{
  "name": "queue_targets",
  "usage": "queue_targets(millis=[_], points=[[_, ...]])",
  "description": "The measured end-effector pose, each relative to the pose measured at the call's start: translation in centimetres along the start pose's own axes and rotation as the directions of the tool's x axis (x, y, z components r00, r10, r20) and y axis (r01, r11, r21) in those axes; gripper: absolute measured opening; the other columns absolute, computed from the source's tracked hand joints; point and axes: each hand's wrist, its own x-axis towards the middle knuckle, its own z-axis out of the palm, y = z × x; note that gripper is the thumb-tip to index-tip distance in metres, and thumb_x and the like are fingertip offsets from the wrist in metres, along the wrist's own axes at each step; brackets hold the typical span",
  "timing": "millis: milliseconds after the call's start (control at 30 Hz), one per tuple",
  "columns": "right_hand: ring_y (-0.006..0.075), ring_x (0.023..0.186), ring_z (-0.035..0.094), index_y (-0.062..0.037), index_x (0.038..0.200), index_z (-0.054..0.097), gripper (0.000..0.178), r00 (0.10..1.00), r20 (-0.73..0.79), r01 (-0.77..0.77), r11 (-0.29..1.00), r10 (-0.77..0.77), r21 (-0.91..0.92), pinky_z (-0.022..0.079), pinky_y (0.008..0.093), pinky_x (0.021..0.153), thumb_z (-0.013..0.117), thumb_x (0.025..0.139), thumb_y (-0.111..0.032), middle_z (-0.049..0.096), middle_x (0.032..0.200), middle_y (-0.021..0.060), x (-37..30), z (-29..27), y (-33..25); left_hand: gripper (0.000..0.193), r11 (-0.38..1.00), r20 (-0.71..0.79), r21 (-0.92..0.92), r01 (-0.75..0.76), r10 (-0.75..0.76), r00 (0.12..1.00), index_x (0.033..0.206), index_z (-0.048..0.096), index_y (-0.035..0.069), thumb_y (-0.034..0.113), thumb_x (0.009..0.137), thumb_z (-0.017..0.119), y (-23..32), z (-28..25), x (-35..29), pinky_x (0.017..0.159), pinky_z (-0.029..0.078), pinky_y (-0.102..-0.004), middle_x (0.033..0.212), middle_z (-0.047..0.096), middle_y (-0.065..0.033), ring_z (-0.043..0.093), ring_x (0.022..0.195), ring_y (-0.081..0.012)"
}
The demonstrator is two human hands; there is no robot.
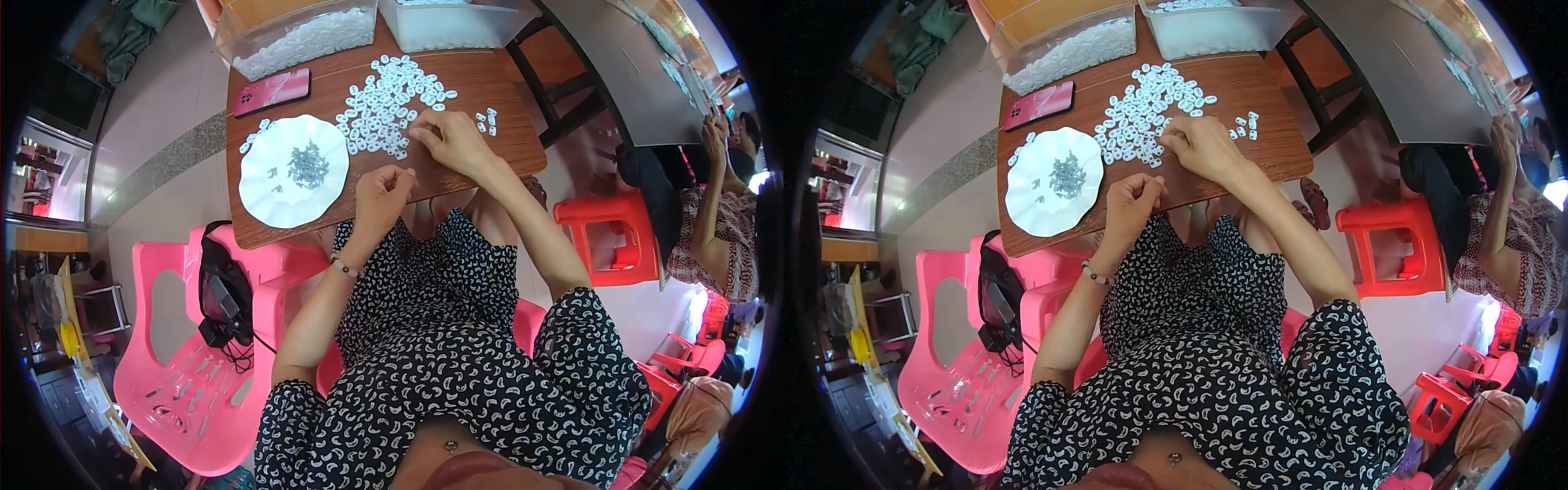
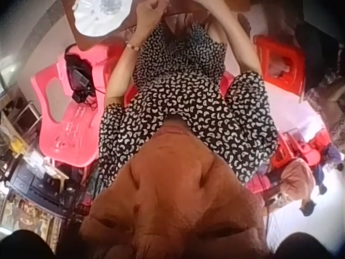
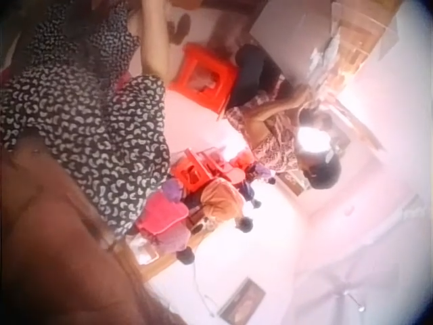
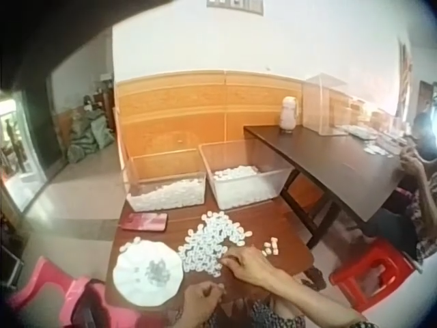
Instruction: Assembling small plastic and metal components at a workbench.
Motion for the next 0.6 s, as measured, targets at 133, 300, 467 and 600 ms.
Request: queue_targets(millis=[133,300,467,600], points=[[0.0150,0.068,0.061,-0.0011,0.093,0.066,0.013,0.999,0.025,0.023,0.871,-0.040,0.491,0.047,0.0290,0.060,0.060,0.088,-0.011,0.066,0.077,0.0078,-2.3,-2.3,-6.4,0.025,0.999,-0.026,0.036,0.002,-0.001,1.000,0.072,0.064,0.000,0.018,0.089,0.060,0.1,-0.1,-0.3,0.047,0.036,-0.0202,0.057,0.056,0.0026,0.048,0.052,-0.0026],[0.0219,0.087,0.063,-0.0008,0.091,0.067,0.014,0.837,-0.130,0.407,0.446,-0.532,0.797,0.050,0.0299,0.069,0.054,0.090,-0.006,0.066,0.097,0.0124,-7.3,-9.8,-15.7,0.025,0.981,-0.024,0.068,0.181,-0.180,0.983,0.072,0.064,0.000,0.017,0.091,0.060,2.3,0.4,-0.2,0.048,0.036,-0.0194,0.057,0.055,0.0028,0.047,0.053,-0.0020],[0.0093,0.078,0.044,-0.0106,0.095,0.075,0.018,0.795,-0.548,0.556,-0.047,-0.260,0.830,0.034,0.0195,0.062,0.076,0.078,-0.017,0.070,0.099,0.0046,-9.4,-8.9,-21.6,0.025,0.999,0.000,0.030,0.029,-0.029,1.000,0.072,0.065,0.000,0.017,0.090,0.060,0.1,-0.2,0.0,0.047,0.032,-0.0193,0.057,0.054,0.0035,0.045,0.051,-0.0014],[0.0094,0.077,0.043,-0.0103,0.091,0.075,0.014,0.822,-0.489,0.489,-0.079,-0.294,0.869,0.034,0.0205,0.062,0.075,0.079,-0.017,0.070,0.095,0.0031,-9.3,-9.5,-20.9,0.025,0.999,-0.008,0.010,0.031,-0.030,1.000,0.073,0.065,0.000,0.017,0.090,0.060,0.2,0.0,-0.1,0.047,0.032,-0.0189,0.056,0.054,0.0037,0.044,0.051,-0.0013]])
